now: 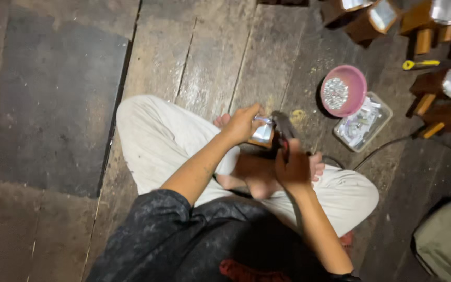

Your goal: The person sits on the floor and assembles small wooden furniture pieces by attaching metal plates. They use a power drill to drive screws and a hammer to secure components, handling multiple units sequentially.

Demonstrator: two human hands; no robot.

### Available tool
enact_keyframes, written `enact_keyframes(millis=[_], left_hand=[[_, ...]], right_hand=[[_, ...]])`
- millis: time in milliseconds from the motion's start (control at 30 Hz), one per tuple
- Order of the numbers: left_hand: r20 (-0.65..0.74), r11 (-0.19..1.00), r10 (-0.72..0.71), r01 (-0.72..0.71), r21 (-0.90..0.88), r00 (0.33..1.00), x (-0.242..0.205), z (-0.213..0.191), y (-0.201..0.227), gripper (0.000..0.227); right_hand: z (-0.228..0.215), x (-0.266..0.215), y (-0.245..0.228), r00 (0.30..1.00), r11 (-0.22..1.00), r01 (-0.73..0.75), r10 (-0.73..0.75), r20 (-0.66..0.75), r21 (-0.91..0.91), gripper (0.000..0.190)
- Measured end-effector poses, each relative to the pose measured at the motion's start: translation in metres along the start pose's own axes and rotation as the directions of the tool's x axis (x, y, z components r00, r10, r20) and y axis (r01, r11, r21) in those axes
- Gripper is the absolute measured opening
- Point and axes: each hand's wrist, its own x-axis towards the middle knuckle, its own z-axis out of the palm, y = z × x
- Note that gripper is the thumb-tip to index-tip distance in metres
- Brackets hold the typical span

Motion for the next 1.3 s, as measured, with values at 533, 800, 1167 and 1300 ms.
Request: enact_keyframes(millis=[533,800,1167,1300], left_hand=[[-0.021,0.998,-0.053,0.052,-0.024,0.998,-0.002,0.000,0.010,0.031],[-0.028,0.998,-0.059,0.059,-0.007,0.998,0.004,0.001,0.012,0.028],[0.053,0.996,-0.030,0.025,0.089,0.998,0.004,-0.011,0.025,0.025],[0.125,0.976,0.012,-0.039,0.215,0.992,0.002,-0.018,0.047,0.032]], right_hand=[[-0.017,0.001,-0.001,0.995,0.981,0.096,-0.100,0.016,0.166,0.029],[-0.010,0.007,0.009,0.995,0.992,0.041,-0.052,0.082,0.123,0.032],[-0.054,-0.006,0.019,0.991,0.918,-0.055,0.099,-0.092,0.393,0.040],[-0.096,0.020,0.023,0.995,0.819,0.045,0.013,-0.096,0.572,0.065]])
